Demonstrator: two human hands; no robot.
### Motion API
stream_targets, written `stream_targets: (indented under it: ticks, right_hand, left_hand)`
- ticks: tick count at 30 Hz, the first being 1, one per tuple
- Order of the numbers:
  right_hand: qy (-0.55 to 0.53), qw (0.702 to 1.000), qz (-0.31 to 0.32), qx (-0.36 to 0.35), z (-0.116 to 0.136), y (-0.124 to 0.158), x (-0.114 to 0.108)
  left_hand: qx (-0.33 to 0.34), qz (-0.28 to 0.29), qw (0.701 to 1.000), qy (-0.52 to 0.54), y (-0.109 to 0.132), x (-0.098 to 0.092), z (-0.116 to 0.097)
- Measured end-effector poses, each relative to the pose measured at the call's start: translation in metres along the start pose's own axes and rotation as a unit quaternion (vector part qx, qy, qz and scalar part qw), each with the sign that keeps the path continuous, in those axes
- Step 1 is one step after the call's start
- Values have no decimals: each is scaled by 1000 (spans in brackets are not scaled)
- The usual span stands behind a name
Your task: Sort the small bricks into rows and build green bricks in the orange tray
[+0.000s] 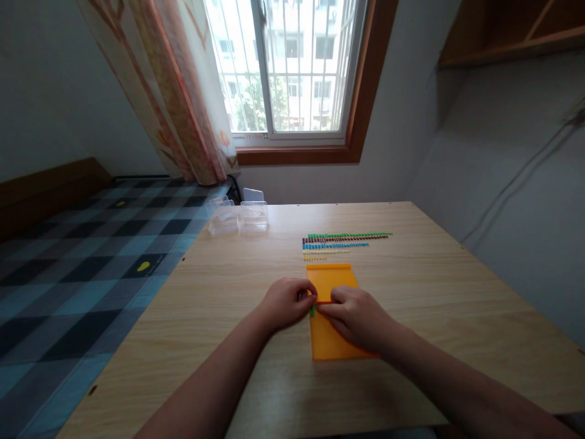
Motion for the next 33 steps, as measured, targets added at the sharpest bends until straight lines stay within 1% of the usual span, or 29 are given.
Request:
stream_targets:
  ticks: [5,9,30,33]
  right_hand:
    - [-14,1000,-9,0,0,1,-1]
    - [-15,1000,-1,2,0,1,0]
    - [-11,1000,10,10,1,-1,0]
    - [-7,1000,4,10,-1,0,-1]
  left_hand:
    - [3,1,1000,-8,0,1,0]
    - [12,-2,1000,-8,0,1,-1]
    - [13,-3,1000,-12,0,-1,-4]
    - [11,-6,1000,-12,0,-1,-3]
Point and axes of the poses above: each hand's wrist, its own y-axis away from the middle knuckle, its own x-axis out of the palm, z = x × y, the point moved 8 cm from there along -y, towards the middle knuckle, and after that the axes turned 2 degrees about -y, right-handed, at the moved point
